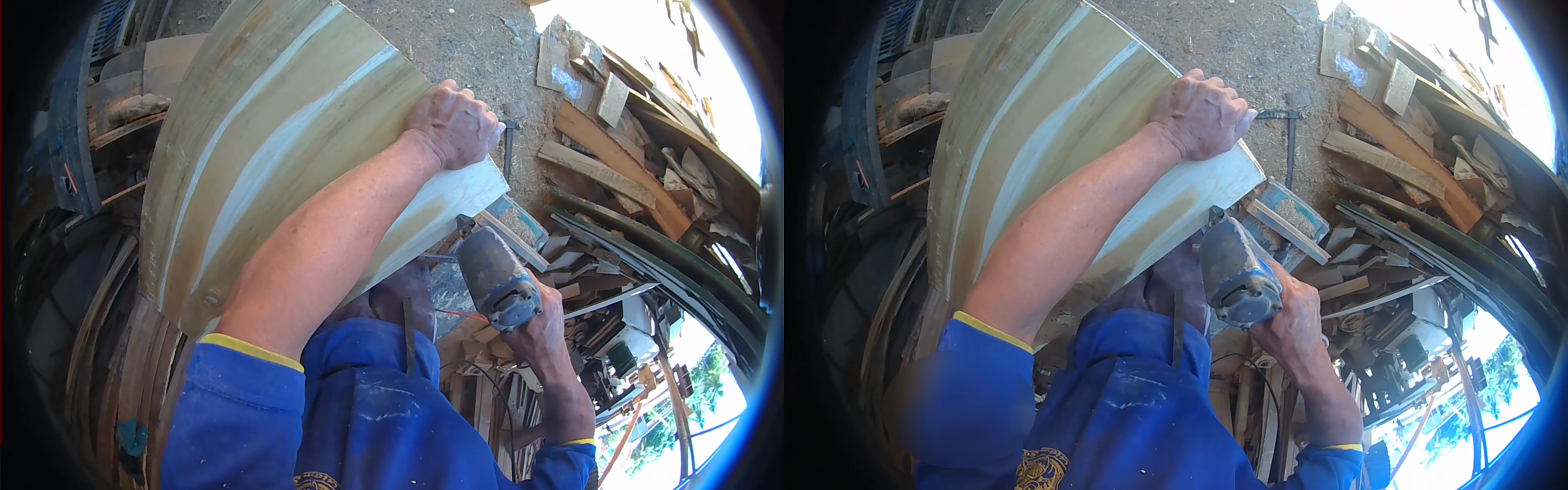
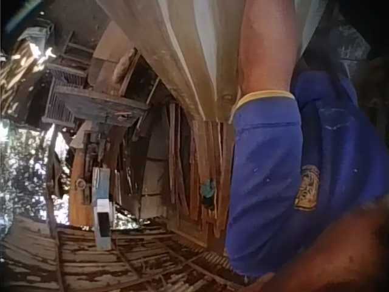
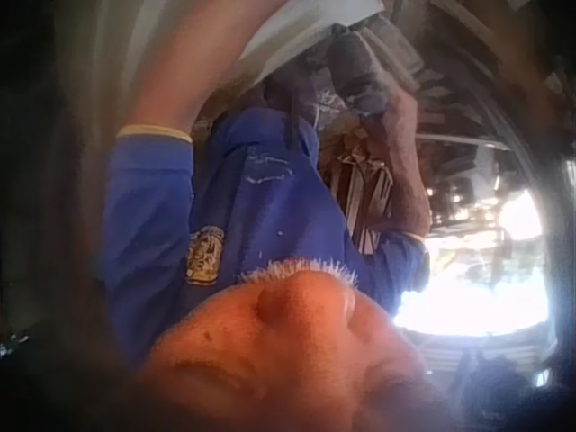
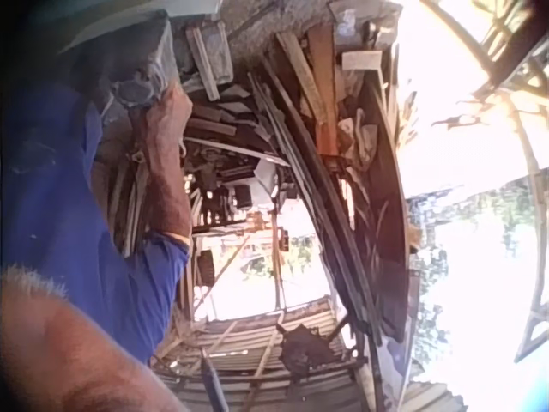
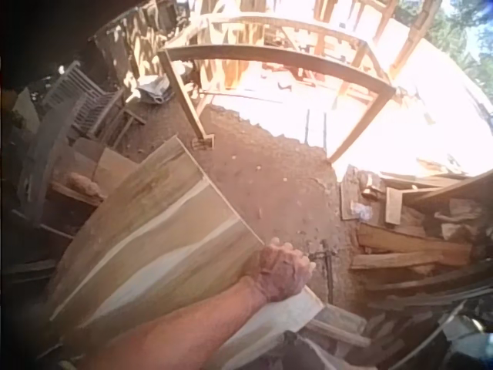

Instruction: The person assembles a curved wooden board onto a frame using a nail gun and a hammer, marking positions with a pencil. The person later retrieves a small item from a wooden cabinet.

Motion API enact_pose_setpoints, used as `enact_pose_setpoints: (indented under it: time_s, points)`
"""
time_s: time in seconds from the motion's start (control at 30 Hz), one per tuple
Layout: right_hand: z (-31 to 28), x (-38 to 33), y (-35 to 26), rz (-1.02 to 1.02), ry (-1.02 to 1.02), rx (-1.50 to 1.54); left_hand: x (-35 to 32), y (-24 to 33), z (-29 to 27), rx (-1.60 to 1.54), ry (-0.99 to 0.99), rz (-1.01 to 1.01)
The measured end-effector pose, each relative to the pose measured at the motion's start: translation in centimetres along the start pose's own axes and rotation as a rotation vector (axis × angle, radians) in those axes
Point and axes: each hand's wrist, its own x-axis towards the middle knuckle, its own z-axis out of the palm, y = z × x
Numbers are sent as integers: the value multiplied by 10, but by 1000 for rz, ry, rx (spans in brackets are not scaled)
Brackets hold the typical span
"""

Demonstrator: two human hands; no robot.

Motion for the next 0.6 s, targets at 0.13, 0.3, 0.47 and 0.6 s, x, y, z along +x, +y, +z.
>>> enact_pose_setpoints:
  time_s: [0.13,0.3,0.47,0.6]
  points:
    - [2,1,-4,41,2,20,0,0,-2,-4,-4,-4]
    - [-1,1,-6,119,-32,-35,1,0,3,-23,83,8]
    - [1,-1,-3,127,-40,-130,3,-1,-2,-82,95,13]
    - [5,-7,3,89,27,-48,1,0,3,-95,103,22]
